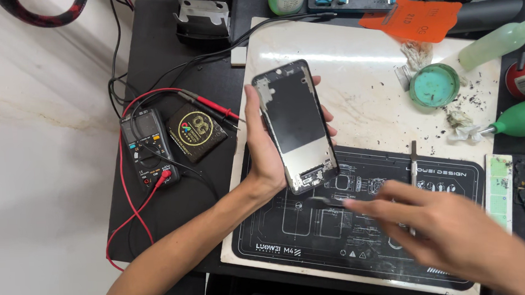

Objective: The person cleans the internal frame of a disassembled phone using a brush and subsequently removes the back cover of another phone using a thin prying tool.

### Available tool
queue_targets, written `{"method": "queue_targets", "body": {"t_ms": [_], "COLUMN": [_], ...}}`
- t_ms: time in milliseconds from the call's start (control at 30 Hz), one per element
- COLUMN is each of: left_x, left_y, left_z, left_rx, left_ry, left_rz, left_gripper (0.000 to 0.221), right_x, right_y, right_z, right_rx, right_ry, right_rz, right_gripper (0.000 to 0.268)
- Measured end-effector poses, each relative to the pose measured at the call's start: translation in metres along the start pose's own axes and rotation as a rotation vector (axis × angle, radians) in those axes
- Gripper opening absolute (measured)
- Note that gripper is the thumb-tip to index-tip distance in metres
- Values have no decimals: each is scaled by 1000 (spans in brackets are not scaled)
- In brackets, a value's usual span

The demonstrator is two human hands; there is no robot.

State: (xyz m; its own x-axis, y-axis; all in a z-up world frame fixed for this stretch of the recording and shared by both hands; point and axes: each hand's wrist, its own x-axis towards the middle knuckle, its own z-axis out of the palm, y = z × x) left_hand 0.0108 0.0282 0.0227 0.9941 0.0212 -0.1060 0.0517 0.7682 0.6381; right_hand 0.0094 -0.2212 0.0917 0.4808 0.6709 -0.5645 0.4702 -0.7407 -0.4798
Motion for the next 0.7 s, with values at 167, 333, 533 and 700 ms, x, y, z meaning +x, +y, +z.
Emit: {"method": "queue_targets", "body": {"t_ms": [167,333,533,700], "left_x": [-2,-3,-4,-6], "left_y": [9,11,9,7], "left_z": [1,1,1,4], "left_rx": [-28,-54,-44,28], "left_ry": [11,37,54,94], "left_rz": [-16,-51,-43,-26], "left_gripper": [97,98,97,98], "right_x": [-14,-9,-6,5], "right_y": [9,-4,-5,-15], "right_z": [-21,-31,-28,0], "right_rx": [21,-93,-44,-86], "right_ry": [175,184,431,459], "right_rz": [120,367,86,-210], "right_gripper": [49,42,40,60]}}
